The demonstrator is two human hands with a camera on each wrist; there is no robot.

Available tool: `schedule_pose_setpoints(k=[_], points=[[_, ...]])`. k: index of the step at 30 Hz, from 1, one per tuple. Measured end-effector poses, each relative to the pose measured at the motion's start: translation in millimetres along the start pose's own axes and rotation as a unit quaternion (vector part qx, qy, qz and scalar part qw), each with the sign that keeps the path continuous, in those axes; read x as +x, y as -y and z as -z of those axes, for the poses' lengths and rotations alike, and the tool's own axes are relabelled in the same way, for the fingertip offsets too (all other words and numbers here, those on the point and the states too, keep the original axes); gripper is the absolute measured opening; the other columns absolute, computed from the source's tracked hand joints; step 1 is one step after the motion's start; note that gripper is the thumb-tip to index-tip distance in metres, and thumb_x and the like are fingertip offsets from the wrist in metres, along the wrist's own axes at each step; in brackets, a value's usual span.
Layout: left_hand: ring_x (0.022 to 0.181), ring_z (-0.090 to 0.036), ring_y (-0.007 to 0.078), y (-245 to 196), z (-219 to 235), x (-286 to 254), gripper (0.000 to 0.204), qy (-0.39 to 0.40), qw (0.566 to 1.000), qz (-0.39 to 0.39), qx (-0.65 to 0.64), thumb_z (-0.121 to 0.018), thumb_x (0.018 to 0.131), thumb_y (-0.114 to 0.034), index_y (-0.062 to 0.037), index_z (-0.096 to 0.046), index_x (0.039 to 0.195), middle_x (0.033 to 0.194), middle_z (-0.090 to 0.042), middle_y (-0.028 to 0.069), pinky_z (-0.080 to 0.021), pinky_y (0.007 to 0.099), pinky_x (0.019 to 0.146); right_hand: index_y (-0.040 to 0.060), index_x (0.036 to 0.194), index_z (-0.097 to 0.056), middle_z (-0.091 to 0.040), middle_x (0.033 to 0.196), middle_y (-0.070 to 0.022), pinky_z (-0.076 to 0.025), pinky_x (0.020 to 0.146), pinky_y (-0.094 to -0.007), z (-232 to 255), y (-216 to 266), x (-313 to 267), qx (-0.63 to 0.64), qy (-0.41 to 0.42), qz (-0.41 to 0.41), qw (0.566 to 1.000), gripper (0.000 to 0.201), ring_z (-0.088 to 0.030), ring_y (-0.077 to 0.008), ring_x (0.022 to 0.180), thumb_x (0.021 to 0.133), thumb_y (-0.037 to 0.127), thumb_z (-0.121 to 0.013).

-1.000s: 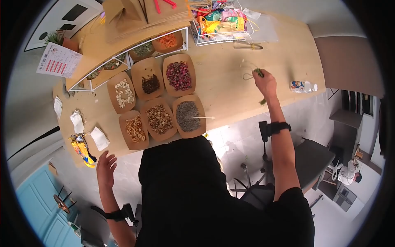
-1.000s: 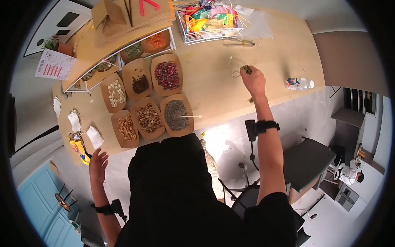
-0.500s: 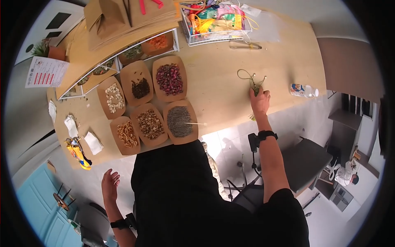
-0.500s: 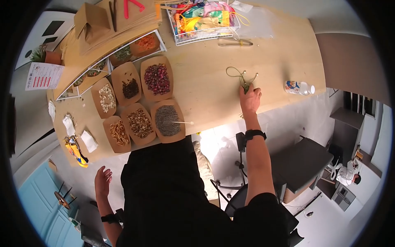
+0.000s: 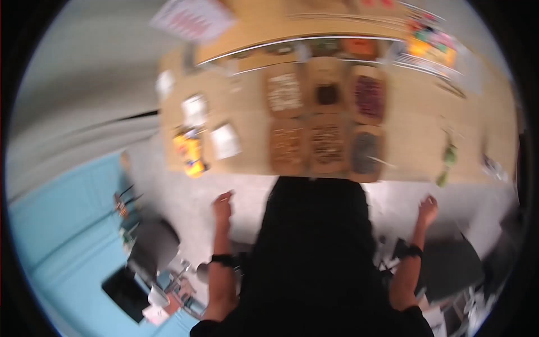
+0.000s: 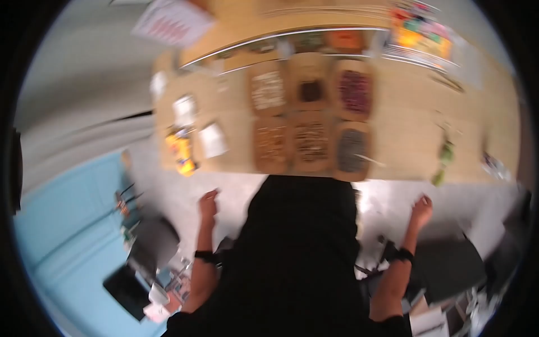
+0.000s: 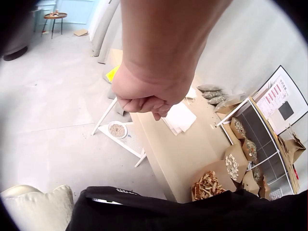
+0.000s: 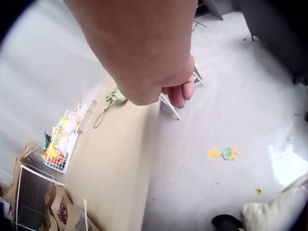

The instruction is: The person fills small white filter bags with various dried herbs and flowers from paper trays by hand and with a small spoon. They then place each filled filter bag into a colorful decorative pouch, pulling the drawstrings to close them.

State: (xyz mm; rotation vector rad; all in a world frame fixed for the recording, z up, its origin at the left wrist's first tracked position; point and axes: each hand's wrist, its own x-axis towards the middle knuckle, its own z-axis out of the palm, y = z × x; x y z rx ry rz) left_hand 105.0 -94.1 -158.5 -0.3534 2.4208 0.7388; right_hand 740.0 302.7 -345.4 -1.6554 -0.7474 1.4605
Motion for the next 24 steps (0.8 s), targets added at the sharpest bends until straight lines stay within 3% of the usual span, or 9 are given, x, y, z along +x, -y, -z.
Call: schedule_pose_setpoints(k=[1, 3, 4, 7, 14, 17, 20, 22, 24], points=[[0.041, -0.031, 0.0042, -13, 5, -9, 0.024, 0.012, 1.0, 0.018, -0.016, -0.061, 0.094, -0.029, -0.0072, -0.069, 0.091, 0.05, -0.037, -0.0075, -0.023, 0.0242, 0.039, -0.0013, 0.108, -0.064, -0.061, 0.065, -0.009, -0.048, 0.046, -0.0319, -65, 30, -56, -0.353, -0.122, -0.01, 0.928, 0.028, -0.059, -0.0146, 0.055, 0.094, 0.02, -0.052], [0.042, -0.035, 0.0053, -7, 10, 8, 0.036, 0.017, 0.995, 0.04, -0.085, -0.06, 0.094, -0.036, -0.0018, -0.067, 0.085, 0.05, -0.037, -0.006, -0.026, 0.0258, 0.041, -0.0002, 0.096, -0.066, -0.055, 0.051, -0.0087, -0.038, 0.036, -0.0288, -85, 15, -99, -0.434, -0.101, -0.044, 0.894, 0.026, -0.051, -0.0146, 0.039, 0.09, 0.022, -0.055], [0.042, -0.035, 0.0053, 0, 15, 25, 0.036, 0.016, 0.995, 0.038, -0.091, -0.06, 0.094, -0.036, -0.0018, -0.067, 0.085, 0.05, -0.037, -0.006, -0.026, 0.0258, 0.041, -0.0004, 0.096, -0.066, -0.056, 0.052, -0.0087, -0.038, 0.036, -0.0285, -88, 6, -113, -0.428, -0.092, -0.082, 0.895, 0.026, -0.05, -0.0146, 0.039, 0.09, 0.022, -0.054], [0.068, -0.063, 0.0213, -6, 26, 55, 0.033, -0.039, 0.991, -0.106, 0.069, -0.062, 0.09, -0.03, 0.0027, -0.068, 0.09, 0.068, -0.066, 0.0141, -0.049, 0.034, 0.067, -0.0006, 0.098, -0.065, -0.057, 0.055, -0.0087, -0.039, 0.036, -0.028, -101, -10, -166, -0.424, -0.066, -0.136, 0.893, 0.026, -0.049, -0.0147, 0.039, 0.091, 0.021, -0.053], [0.078, -0.067, 0.028, -38, 22, 134, 0.021, -0.065, 0.954, -0.289, 0.043, -0.064, 0.088, -0.018, 0.0008, -0.068, 0.096, 0.084, -0.068, 0.0161, -0.052, 0.0368, 0.07, 0.0026, 0.105, -0.065, -0.061, 0.066, -0.0074, -0.044, 0.042, -0.0286, -134, -29, -221, -0.391, 0.001, -0.175, 0.904, 0.027, -0.055, -0.015, 0.047, 0.091, 0.024, -0.056], [0.081, -0.065, 0.0277, -47, 39, 153, 0.016, -0.198, 0.924, -0.324, 0.051, -0.064, 0.087, -0.012, -0.0001, -0.067, 0.096, 0.088, -0.066, 0.0156, -0.052, 0.0376, 0.073, 0.0036, 0.107, -0.065, -0.061, 0.066, -0.0066, -0.045, 0.042, -0.0283, -150, -31, -250, -0.414, -0.005, -0.172, 0.894, 0.028, -0.056, -0.015, 0.048, 0.091, 0.024, -0.056], [0.08, -0.064, 0.0277, -46, 36, 173, 0.016, -0.083, 0.932, -0.352, 0.026, -0.065, 0.086, -0.012, -0.0001, -0.066, 0.096, 0.087, -0.065, 0.0154, -0.051, 0.037, 0.073, 0.0019, 0.106, -0.066, -0.062, 0.066, -0.0087, -0.045, 0.042, -0.0274, -154, -40, -273, -0.41, -0.004, -0.187, 0.893, 0.028, -0.057, -0.0155, 0.047, 0.091, 0.023, -0.056], [0.078, -0.063, 0.0283, -56, 19, 161, 0.017, -0.065, 0.901, -0.428, 0.021, -0.066, 0.086, -0.015, -0.0002, -0.065, 0.093, 0.087, -0.064, 0.0144, -0.051, 0.0385, 0.071, 0.0021, 0.104, -0.067, -0.063, 0.067, -0.0082, -0.046, 0.044, -0.028, -159, -40, -292, -0.42, -0.005, -0.191, 0.887, 0.027, -0.058, -0.0155, 0.049, 0.09, 0.023, -0.057], [0.087, -0.06, 0.0312, -75, 1, 143, 0.025, -0.02, 0.898, -0.428, 0.102, -0.069, 0.085, -0.022, -0.0003, -0.063, 0.096, 0.093, -0.061, 0.0151, -0.05, 0.0418, 0.075, 0.0018, 0.105, -0.067, -0.063, 0.07, -0.0075, -0.047, 0.046, -0.0287, -165, -40, -303, -0.451, 0.062, -0.129, 0.881, 0.028, -0.059, -0.0155, 0.051, 0.089, 0.023, -0.058]])
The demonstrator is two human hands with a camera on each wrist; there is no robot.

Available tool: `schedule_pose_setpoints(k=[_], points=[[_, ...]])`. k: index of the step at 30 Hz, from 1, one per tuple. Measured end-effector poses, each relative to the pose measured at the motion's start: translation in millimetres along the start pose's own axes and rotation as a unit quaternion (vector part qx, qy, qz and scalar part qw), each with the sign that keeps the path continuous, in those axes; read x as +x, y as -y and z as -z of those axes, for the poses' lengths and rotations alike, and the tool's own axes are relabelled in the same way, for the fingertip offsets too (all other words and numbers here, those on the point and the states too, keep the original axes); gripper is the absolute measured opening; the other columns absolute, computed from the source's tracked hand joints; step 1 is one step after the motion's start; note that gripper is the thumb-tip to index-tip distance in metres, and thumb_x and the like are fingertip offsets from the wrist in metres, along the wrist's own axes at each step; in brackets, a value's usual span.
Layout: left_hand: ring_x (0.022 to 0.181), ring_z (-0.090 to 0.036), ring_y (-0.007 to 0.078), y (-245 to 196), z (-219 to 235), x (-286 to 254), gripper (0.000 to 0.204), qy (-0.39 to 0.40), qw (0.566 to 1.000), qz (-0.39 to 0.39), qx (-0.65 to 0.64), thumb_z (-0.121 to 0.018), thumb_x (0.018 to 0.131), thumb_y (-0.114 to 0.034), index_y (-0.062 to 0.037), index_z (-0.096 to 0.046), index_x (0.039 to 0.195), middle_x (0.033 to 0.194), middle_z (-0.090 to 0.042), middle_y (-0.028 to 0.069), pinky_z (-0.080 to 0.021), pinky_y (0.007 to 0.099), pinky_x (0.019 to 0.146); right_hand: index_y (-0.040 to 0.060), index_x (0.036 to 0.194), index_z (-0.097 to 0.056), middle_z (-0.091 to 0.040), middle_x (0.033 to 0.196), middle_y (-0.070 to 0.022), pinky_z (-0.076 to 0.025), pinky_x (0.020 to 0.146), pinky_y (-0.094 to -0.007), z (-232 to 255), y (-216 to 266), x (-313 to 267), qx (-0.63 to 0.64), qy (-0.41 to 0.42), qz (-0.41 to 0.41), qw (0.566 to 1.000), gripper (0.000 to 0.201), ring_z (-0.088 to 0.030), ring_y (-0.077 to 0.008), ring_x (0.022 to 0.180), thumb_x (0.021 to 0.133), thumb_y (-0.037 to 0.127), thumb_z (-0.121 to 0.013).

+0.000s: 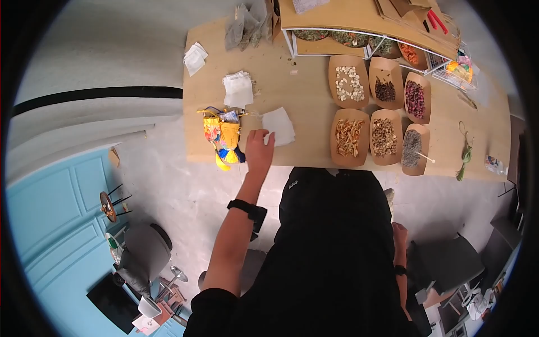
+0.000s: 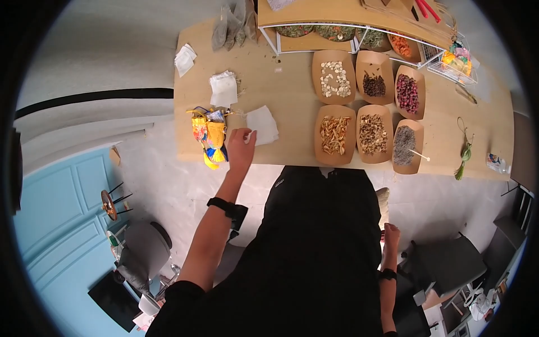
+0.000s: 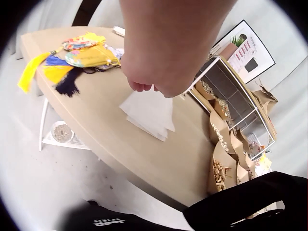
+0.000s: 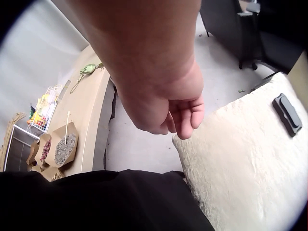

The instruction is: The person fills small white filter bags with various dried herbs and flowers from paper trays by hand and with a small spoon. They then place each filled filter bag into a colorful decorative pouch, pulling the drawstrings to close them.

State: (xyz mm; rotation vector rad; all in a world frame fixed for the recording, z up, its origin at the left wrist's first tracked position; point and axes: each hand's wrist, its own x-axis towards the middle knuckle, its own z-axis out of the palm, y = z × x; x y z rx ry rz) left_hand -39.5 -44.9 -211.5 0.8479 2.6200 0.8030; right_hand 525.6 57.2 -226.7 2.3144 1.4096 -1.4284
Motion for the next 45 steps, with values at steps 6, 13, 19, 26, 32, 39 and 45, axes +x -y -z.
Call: schedule_pose_setpoints(k=[6, 13, 19, 26, 32, 39, 45], points=[[0.102, -0.051, 0.0394, -39, -38, 23, 0.048, -0.018, 0.998, 0.024, 0.053, -0.073, 0.079, -0.036, 0.0035, -0.056, 0.099, 0.102, -0.053, 0.0212, -0.045, 0.0464, 0.087, 0.0007, 0.107, -0.067, -0.064, 0.071, -0.0085, -0.046, 0.047, -0.0286, 5, 17, -10, 0.0, 0.004, -0.008, 1.0, 0.029, -0.058, -0.0162, 0.052, 0.088, 0.022, -0.058], [0.1, -0.049, 0.0421, -35, -61, 19, 0.054, -0.005, 0.989, 0.036, 0.141, -0.073, 0.075, -0.039, 0.0059, -0.055, 0.097, 0.101, -0.05, 0.0239, -0.044, 0.0482, 0.087, -0.0001, 0.106, -0.066, -0.064, 0.071, -0.01, -0.049, 0.048, -0.03, 18, 8, 1, 0.057, 0.014, -0.061, 0.996, 0.028, -0.06, -0.0175, 0.053, 0.09, 0.021, -0.058], [0.1, -0.049, 0.0419, -19, -65, 18, 0.031, -0.008, 0.994, 0.024, 0.108, -0.067, 0.083, -0.027, 0.0014, -0.059, 0.093, 0.102, -0.05, 0.024, -0.042, 0.0488, 0.088, 0.0013, 0.106, -0.067, -0.063, 0.073, -0.0078, -0.047, 0.048, -0.0296, 16, 17, 0, 0.011, 0.013, -0.026, 1.0, 0.029, -0.058, -0.0152, 0.053, 0.089, 0.023, -0.059], [0.101, -0.049, 0.0412, -41, -57, 12, 0.023, -0.013, 0.993, 0.027, 0.116, -0.065, 0.085, -0.026, -0.0041, -0.064, 0.092, 0.103, -0.051, 0.0234, -0.041, 0.0479, 0.09, -0.0001, 0.101, -0.069, -0.064, 0.073, -0.0062, -0.047, 0.051, -0.0282, 16, 24, 3, 0.02, 0.019, -0.036, 0.999, 0.028, -0.058, -0.0146, 0.058, 0.087, 0.022, -0.061], [0.1, -0.048, 0.0421, -32, -73, 12, 0.017, -0.024, 0.987, 0.057, 0.151, -0.065, 0.082, -0.02, -0.0056, -0.064, 0.09, 0.107, -0.048, 0.0214, -0.046, 0.0518, 0.082, 0.0004, 0.102, -0.069, -0.061, 0.069, -0.0047, -0.043, 0.047, -0.0271, 19, 19, 5, 0.054, 0.033, -0.069, 0.996, 0.028, -0.055, -0.0131, 0.054, 0.087, 0.022, -0.06], [0.105, -0.047, 0.0421, -51, -63, 10, 0.021, 0.002, 0.981, 0.12, 0.151, -0.063, 0.082, -0.025, -0.0087, -0.065, 0.094, 0.111, -0.048, 0.0203, -0.044, 0.0525, 0.085, 0.0026, 0.107, -0.067, -0.063, 0.074, -0.0059, -0.045, 0.049, -0.0269, 15, 10, 1, -0.003, 0.043, -0.021, 0.999, 0.031, -0.056, -0.0131, 0.056, 0.087, 0.025, -0.06], [0.108, -0.045, 0.0387, -52, -71, 13, 0.02, -0.007, 0.972, 0.144, 0.188, -0.065, 0.082, -0.026, -0.009, -0.066, 0.091, 0.114, -0.046, 0.0174, -0.042, 0.0515, 0.086, 0.0033, 0.106, -0.069, -0.062, 0.074, -0.0046, -0.044, 0.048, -0.0264, 13, 2, 3, 0.008, 0.038, -0.021, 0.999, 0.03, -0.055, -0.012, 0.055, 0.086, 0.024, -0.06]])
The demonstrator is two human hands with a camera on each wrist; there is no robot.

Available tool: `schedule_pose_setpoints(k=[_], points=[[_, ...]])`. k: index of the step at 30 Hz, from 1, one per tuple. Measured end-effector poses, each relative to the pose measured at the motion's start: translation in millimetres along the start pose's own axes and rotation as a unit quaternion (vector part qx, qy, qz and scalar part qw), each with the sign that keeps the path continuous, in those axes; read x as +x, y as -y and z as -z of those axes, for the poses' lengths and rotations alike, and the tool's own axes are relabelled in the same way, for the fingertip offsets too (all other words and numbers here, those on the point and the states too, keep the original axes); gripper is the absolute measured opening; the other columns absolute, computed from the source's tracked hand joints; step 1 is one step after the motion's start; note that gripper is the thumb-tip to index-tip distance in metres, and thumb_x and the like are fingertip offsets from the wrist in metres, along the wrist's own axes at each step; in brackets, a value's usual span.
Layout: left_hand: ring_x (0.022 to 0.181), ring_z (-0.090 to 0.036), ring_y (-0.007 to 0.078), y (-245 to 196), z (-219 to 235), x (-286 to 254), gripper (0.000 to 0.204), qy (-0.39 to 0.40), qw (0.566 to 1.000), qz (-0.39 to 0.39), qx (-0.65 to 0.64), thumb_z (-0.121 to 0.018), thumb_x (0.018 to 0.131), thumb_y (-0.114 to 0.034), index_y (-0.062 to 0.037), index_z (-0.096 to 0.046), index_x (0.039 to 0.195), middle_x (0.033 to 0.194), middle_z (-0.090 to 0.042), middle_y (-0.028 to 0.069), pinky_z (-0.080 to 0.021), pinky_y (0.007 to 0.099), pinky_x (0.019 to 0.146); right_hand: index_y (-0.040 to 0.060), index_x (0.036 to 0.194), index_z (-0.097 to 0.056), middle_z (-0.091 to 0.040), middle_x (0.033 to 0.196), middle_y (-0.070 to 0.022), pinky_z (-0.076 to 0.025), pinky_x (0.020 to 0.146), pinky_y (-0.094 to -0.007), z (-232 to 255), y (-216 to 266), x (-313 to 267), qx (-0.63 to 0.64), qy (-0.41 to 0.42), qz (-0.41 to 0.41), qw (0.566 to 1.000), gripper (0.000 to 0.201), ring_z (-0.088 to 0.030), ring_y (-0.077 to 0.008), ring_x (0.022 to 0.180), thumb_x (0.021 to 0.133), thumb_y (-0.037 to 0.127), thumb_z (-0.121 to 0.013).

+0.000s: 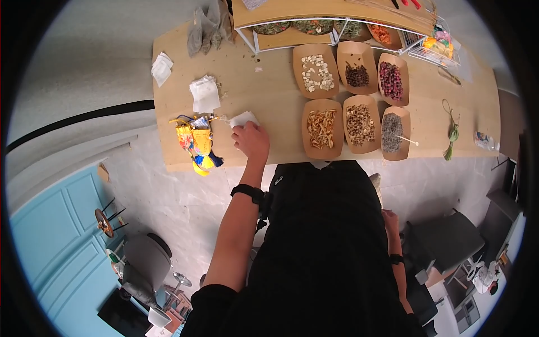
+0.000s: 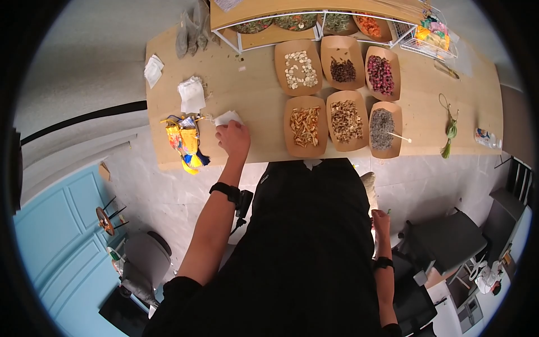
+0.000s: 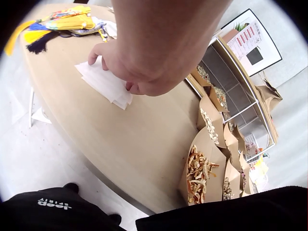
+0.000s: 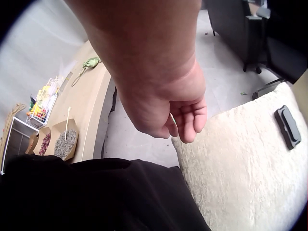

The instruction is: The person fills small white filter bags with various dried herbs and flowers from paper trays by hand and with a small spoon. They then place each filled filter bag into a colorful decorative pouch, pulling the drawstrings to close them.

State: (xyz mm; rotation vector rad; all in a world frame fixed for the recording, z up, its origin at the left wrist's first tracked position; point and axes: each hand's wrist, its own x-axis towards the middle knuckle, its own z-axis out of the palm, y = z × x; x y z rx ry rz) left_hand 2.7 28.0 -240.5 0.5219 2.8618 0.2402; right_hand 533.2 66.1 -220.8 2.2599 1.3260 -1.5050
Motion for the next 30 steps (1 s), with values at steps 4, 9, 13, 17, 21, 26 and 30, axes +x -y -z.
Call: schedule_pose_setpoints(k=[4, 9, 13, 17, 21, 26, 30], points=[[0.108, -0.045, 0.0387, -6, 6, -3, 0.019, 0.006, 1.0, 0.008, -0.006, -0.065, 0.082, -0.026, -0.0089, -0.067, 0.091, 0.114, -0.046, 0.0173, -0.042, 0.0518, 0.086, 0.0033, 0.104, -0.069, -0.062, 0.074, -0.0041, -0.044, 0.048, -0.0262, 0, 0, -3, 0.003, -0.001, 0.012, 1.0, 0.029, -0.055, -0.0114, 0.054, 0.086, 0.024, -0.061], [0.111, -0.044, 0.0385, -8, 3, -4, 0.018, 0.017, 0.999, 0.027, -0.008, -0.062, 0.083, -0.024, -0.0102, -0.068, 0.092, 0.118, -0.046, 0.0169, -0.042, 0.0523, 0.088, 0.0032, 0.102, -0.07, -0.061, 0.071, -0.0025, -0.043, 0.046, -0.0258, 1, 2, -6, -0.001, 0.001, 0.006, 1.0, 0.028, -0.054, -0.0103, 0.054, 0.085, 0.024, -0.061], [0.112, -0.044, 0.038, -4, -6, -4, 0.019, -0.005, 0.999, 0.03, -0.018, -0.062, 0.083, -0.025, -0.0108, -0.068, 0.093, 0.12, -0.045, 0.0172, -0.042, 0.0531, 0.088, 0.003, 0.1, -0.071, -0.061, 0.07, -0.002, -0.042, 0.045, -0.0257, 2, -2, -7, 0.008, -0.002, 0.0, 1.0, 0.028, -0.054, -0.01, 0.053, 0.084, 0.024, -0.061], [0.113, -0.045, 0.038, 0, -1, -5, 0.019, -0.002, 0.999, 0.036, -0.039, -0.062, 0.082, -0.024, -0.011, -0.068, 0.094, 0.122, -0.046, 0.0164, -0.042, 0.0537, 0.088, 0.003, 0.1, -0.071, -0.061, 0.07, -0.0025, -0.042, 0.045, -0.0257, 0, -8, -4, 0.003, -0.007, 0.0, 1.0, 0.028, -0.053, -0.0103, 0.052, 0.084, 0.024, -0.062], [0.108, -0.05, 0.0364, 18, 24, -7, 0.014, -0.058, 0.992, -0.002, -0.113, -0.062, 0.079, -0.019, -0.0073, -0.064, 0.086, 0.112, -0.054, 0.0153, -0.043, 0.05, 0.088, 0.0024, 0.1, -0.07, -0.063, 0.071, -0.0044, -0.043, 0.045, -0.0261, 0, -14, 0, 0.011, -0.003, 0.02, 1.0, 0.027, -0.054, -0.0108, 0.052, 0.086, 0.024, -0.061], [0.073, -0.051, 0.015, 49, 116, -19, 0.008, 0.092, 0.912, -0.021, -0.398, -0.059, 0.076, -0.004, 0.0001, -0.051, 0.078, 0.074, -0.049, 0.0093, -0.042, 0.0292, 0.069, -0.0008, 0.104, -0.068, -0.065, 0.073, -0.0062, -0.047, 0.055, -0.0262, 15, 9, 1, 0.028, -0.004, -0.006, 1.0, 0.029, -0.06, -0.0118, 0.064, 0.09, 0.023, -0.06], [0.068, -0.049, 0.0094, 29, 185, -54, 0.007, 0.216, 0.846, -0.079, -0.48, -0.057, 0.075, 0.0, 0.0002, -0.05, 0.075, 0.067, -0.048, 0.0065, -0.042, 0.027, 0.065, -0.0028, 0.11, -0.065, -0.066, 0.083, -0.0079, -0.049, 0.063, -0.0243, 33, 114, -22, -0.004, -0.015, 0.162, 0.987, 0.028, -0.061, -0.0111, 0.073, 0.094, 0.019, -0.058]])
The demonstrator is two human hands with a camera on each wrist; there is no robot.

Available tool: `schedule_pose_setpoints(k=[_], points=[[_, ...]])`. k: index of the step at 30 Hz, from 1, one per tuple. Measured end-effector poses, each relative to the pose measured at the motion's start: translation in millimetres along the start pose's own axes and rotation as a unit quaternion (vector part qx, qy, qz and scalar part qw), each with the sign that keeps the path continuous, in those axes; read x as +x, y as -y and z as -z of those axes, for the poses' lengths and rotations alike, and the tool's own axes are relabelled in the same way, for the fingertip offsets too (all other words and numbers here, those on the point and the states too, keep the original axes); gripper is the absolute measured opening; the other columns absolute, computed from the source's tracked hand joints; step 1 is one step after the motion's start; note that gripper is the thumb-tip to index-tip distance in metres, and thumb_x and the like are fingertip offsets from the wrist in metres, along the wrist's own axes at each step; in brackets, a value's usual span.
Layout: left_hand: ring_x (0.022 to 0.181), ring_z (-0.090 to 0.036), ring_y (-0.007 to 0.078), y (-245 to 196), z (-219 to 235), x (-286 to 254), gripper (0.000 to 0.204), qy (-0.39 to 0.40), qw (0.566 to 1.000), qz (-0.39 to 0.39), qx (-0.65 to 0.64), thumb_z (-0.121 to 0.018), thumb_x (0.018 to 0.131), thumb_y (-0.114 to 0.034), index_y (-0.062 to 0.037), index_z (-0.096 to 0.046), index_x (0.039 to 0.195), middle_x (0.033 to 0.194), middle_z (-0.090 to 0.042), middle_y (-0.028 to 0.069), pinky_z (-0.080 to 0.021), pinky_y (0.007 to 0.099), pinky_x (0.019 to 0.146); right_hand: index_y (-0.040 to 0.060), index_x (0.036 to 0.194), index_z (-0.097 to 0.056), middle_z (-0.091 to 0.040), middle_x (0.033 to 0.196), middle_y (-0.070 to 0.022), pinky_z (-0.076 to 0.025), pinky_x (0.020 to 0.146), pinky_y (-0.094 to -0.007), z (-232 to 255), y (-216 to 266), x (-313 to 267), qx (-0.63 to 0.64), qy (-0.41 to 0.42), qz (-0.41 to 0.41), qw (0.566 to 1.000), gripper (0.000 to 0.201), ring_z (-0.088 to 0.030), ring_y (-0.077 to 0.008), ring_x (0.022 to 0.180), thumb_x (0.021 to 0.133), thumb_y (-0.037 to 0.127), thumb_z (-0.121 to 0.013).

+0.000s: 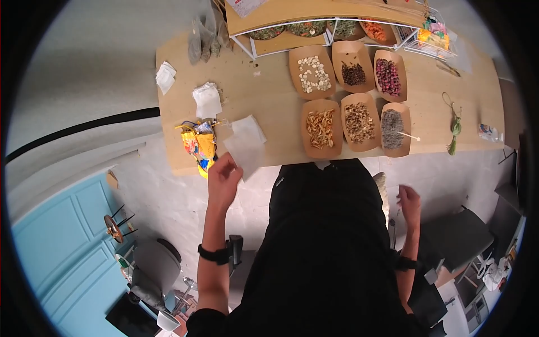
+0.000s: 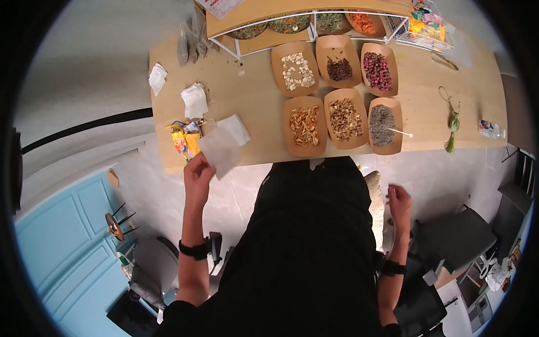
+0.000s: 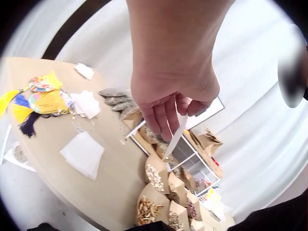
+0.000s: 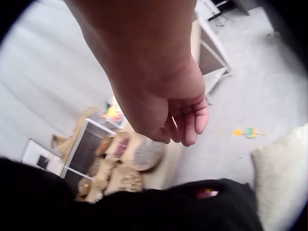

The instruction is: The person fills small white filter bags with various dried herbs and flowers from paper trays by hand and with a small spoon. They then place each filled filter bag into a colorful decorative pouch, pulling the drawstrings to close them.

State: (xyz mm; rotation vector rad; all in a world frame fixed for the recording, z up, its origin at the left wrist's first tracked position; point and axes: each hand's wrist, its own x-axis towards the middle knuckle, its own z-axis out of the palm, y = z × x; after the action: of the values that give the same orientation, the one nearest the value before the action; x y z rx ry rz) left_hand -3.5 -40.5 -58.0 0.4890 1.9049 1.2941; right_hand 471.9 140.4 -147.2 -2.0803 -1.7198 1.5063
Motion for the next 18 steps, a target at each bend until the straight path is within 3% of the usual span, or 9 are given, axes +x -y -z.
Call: schedule_pose_setpoints(k=[1, 3, 6, 7, 9, 10, 12, 16, 18], points=[[0.068, -0.049, 0.0094, -11, -4, -6, 0.007, 0.003, 1.0, -0.004, -0.001, -0.057, 0.075, 0.0, 0.0002, -0.05, 0.075, 0.067, -0.048, 0.0065, -0.042, 0.027, 0.065, -0.0032, 0.111, -0.065, -0.066, 0.086, -0.008, -0.049, 0.064, -0.0247, -2, 46, -5, 0.013, 0.005, 0.062, 0.998, 0.027, -0.06, -0.0112, 0.074, 0.095, 0.017, -0.057], [0.063, -0.05, 0.0126, -30, -13, -18, 0.009, 0.136, 0.973, -0.146, 0.117, -0.058, 0.072, 0.0, -0.0007, -0.049, 0.07, 0.064, -0.048, 0.0071, -0.042, 0.0266, 0.062, -0.0033, 0.111, -0.064, -0.066, 0.089, -0.0083, -0.049, 0.069, -0.0263, -11, 132, -20, 0.035, 0.027, 0.155, 0.987, 0.023, -0.06, -0.0108, 0.078, 0.091, 0.007, -0.06], [0.062, -0.051, 0.0279, -67, -27, -30, 0.014, 0.243, 0.936, -0.167, 0.192, -0.058, 0.064, 0.004, -0.0021, -0.046, 0.068, 0.067, -0.049, 0.0109, -0.044, 0.0296, 0.059, 0.0017, 0.113, -0.065, -0.063, 0.099, -0.0068, -0.05, 0.077, -0.0277, -25, 221, -47, 0.038, 0.148, 0.327, 0.933, 0.029, -0.061, -0.0149, 0.083, 0.084, 0.002, -0.067], [0.062, -0.051, 0.0279, -71, -32, -32, 0.014, 0.247, 0.934, -0.171, 0.191, -0.058, 0.064, 0.004, -0.0021, -0.046, 0.068, 0.067, -0.049, 0.0109, -0.044, 0.0296, 0.059, 0.0036, 0.115, -0.064, -0.062, 0.102, -0.0067, -0.05, 0.08, -0.0298, -32, 241, -53, 0.056, 0.204, 0.369, 0.905, 0.033, -0.062, -0.0177, 0.087, 0.082, 0.002, -0.07], [0.062, -0.051, 0.0288, -77, -40, -34, 0.017, 0.262, 0.918, -0.232, 0.189, -0.058, 0.061, 0.006, -0.0023, -0.045, 0.068, 0.069, -0.049, 0.0104, -0.045, 0.0307, 0.059, 0.0059, 0.115, -0.063, -0.059, 0.11, -0.0077, -0.049, 0.088, -0.0351, -51, 265, -57, 0.021, 0.21, 0.476, 0.853, 0.038, -0.059, -0.0237, 0.099, 0.078, 0.003, -0.074], [0.065, -0.054, 0.0296, -79, -41, -35, 0.018, 0.277, 0.911, -0.233, 0.198, -0.059, 0.06, 0.007, -0.0023, -0.045, 0.067, 0.072, -0.054, 0.0098, -0.047, 0.0319, 0.059, 0.0059, 0.115, -0.063, -0.059, 0.11, -0.0077, -0.049, 0.088, -0.0351, -57, 269, -58, 0.02, 0.206, 0.476, 0.855, 0.038, -0.059, -0.0237, 0.099, 0.078, 0.003, -0.074], [0.067, -0.057, 0.0298, -81, -44, -36, 0.018, 0.28, 0.905, -0.247, 0.203, -0.059, 0.06, 0.007, -0.0021, -0.046, 0.068, 0.076, -0.057, 0.0098, -0.047, 0.0326, 0.06, 0.0072, 0.11, -0.065, -0.057, 0.119, -0.0093, -0.047, 0.094, -0.0353, -67, 272, -58, 0.005, 0.258, 0.49, 0.833, 0.039, -0.055, -0.0269, 0.114, 0.073, 0.0, -0.077], [0.079, -0.064, 0.0313, -82, -42, -37, 0.016, 0.304, 0.889, -0.248, 0.237, -0.06, 0.06, 0.007, -0.0014, -0.05, 0.069, 0.088, -0.066, 0.0108, -0.052, 0.0353, 0.065, 0.007, 0.101, -0.062, -0.056, 0.113, -0.0099, -0.047, 0.091, -0.0387, -74, 271, -68, 0.031, 0.243, 0.489, 0.837, 0.031, -0.054, -0.0295, 0.108, 0.074, 0.003, -0.076], [0.077, -0.063, 0.0319, -84, -49, -38, 0.014, 0.292, 0.89, -0.275, 0.217, -0.06, 0.06, 0.006, -0.0011, -0.051, 0.069, 0.086, -0.066, 0.0125, -0.051, 0.0353, 0.064, 0.0073, 0.1, -0.062, -0.056, 0.113, -0.0094, -0.046, 0.091, -0.0388, -75, 271, -70, 0.02, 0.228, 0.504, 0.833, 0.03, -0.054, -0.0302, 0.107, 0.074, 0.004, -0.076]])
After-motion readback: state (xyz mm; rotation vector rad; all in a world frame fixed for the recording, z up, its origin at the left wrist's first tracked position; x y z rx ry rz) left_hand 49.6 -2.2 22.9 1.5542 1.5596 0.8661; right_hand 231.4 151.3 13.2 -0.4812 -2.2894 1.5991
